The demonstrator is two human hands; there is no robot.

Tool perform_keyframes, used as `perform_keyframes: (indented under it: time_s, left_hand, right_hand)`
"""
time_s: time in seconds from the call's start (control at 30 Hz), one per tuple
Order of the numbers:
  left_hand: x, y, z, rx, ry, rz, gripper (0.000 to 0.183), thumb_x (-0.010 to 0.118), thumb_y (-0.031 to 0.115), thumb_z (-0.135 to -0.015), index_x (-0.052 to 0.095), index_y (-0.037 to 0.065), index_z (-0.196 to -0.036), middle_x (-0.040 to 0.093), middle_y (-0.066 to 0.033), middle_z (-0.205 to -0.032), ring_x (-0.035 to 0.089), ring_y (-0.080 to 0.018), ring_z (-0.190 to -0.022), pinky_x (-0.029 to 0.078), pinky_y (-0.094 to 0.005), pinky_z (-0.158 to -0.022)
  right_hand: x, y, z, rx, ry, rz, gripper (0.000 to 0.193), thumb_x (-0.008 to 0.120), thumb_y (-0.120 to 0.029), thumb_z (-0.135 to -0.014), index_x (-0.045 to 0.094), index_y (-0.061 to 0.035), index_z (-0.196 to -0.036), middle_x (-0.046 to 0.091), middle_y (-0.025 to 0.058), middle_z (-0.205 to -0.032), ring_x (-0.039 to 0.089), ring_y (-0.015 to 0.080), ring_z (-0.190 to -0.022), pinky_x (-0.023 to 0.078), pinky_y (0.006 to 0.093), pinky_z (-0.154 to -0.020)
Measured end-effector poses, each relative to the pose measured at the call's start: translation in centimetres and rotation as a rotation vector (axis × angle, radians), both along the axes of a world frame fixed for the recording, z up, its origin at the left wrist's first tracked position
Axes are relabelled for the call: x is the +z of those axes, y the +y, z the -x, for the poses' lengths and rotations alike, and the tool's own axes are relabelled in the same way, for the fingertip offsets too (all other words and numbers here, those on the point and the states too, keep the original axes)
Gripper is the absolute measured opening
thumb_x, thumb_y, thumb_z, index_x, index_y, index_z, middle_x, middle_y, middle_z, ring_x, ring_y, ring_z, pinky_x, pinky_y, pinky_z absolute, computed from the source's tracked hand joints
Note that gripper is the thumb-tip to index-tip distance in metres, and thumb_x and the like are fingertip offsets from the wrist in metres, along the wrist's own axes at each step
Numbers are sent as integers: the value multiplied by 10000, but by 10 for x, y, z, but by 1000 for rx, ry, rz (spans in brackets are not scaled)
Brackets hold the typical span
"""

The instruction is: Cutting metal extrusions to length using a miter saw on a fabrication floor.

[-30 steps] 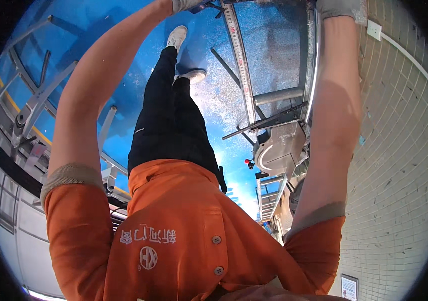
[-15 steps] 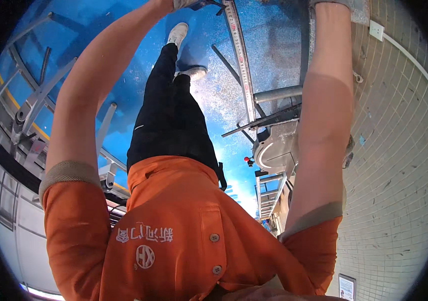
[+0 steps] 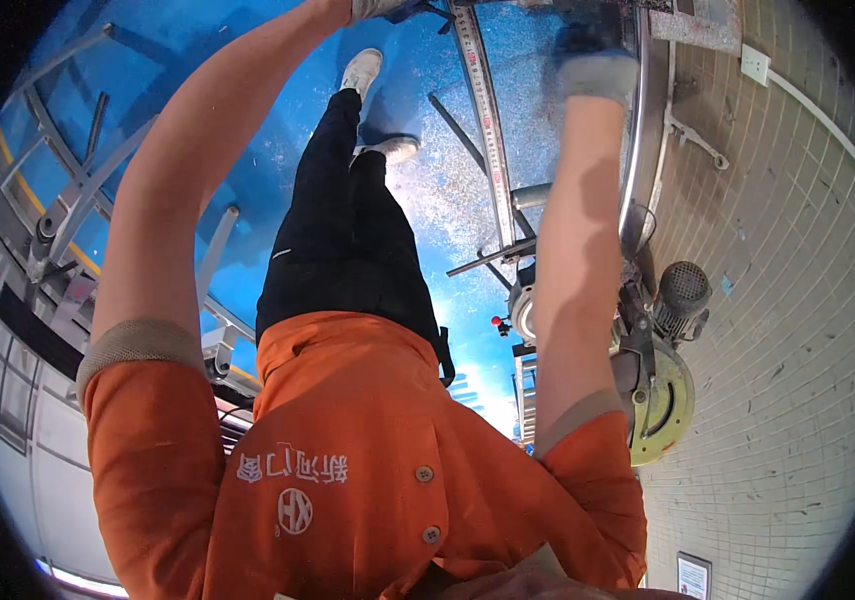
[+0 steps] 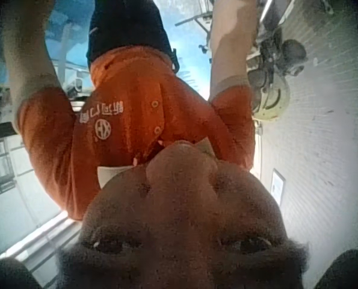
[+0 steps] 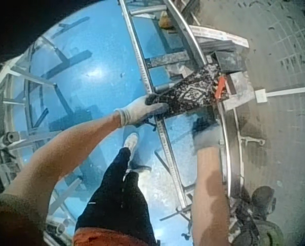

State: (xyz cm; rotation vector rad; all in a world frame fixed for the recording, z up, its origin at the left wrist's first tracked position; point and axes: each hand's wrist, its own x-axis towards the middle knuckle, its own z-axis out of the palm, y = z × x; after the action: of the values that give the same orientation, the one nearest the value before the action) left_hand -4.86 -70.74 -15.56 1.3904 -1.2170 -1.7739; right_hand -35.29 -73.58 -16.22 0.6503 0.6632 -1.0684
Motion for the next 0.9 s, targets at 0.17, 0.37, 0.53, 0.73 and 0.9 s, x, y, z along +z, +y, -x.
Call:
perform_keyframes:
  time_s: [0.17, 0.37, 0.53, 0.73, 0.9]
  left_hand:
    - [4, -5, 24, 4, 66, 108, 522, 663, 379, -889, 606, -7, -1237, 660, -72, -1050, 595, -179, -885, 493, -289, -847]
    - [7, -1, 10, 25, 76, -9, 532, 674, 368, -882, 596, -3, -1256, 658, -73, -1049, 594, -170, -888, 499, -280, -828]
    - [14, 3, -2, 28, 20, -24, 521, 678, 359, -879, 602, -2, -1247, 658, -69, -1030, 588, -156, -868, 501, -270, -802]
    - [12, 2, 7, 8, 18, -137, 511, 675, 365, -882, 608, -7, -1226, 658, -58, -996, 578, -142, -818, 506, -268, -766]
    - [6, 1, 8, 29, 83, 54, 493, 669, 379, -887, 619, -2, -1197, 652, -48, -958, 564, -133, -769, 505, -262, -716]
  right_hand:
    - [-133, -95, 17, -73, 179, -48, 356, 426, -356, -996, 670, -97, -991, 662, 76, -871, 606, 231, -713, 516, 353, -642]
    - [-177, -83, -10, -100, 342, -145, 317, 456, -323, -970, 670, -90, -993, 673, 92, -963, 621, 248, -816, 525, 361, -684]
    - [-142, -21, -29, -105, 467, -215, 286, 481, -295, -949, 669, -85, -995, 682, 105, -1039, 634, 263, -903, 532, 368, -718]
    - [-63, -41, -79, 140, 606, 119, 287, 484, -294, -940, 670, -80, -980, 685, 118, -1062, 637, 254, -900, 531, 382, -736]
    - [-46, -14, -87, -38, 632, 18, 467, 477, -457, -935, 642, -86, -1165, 670, 147, -1132, 634, 269, -1043, 502, 445, -915]
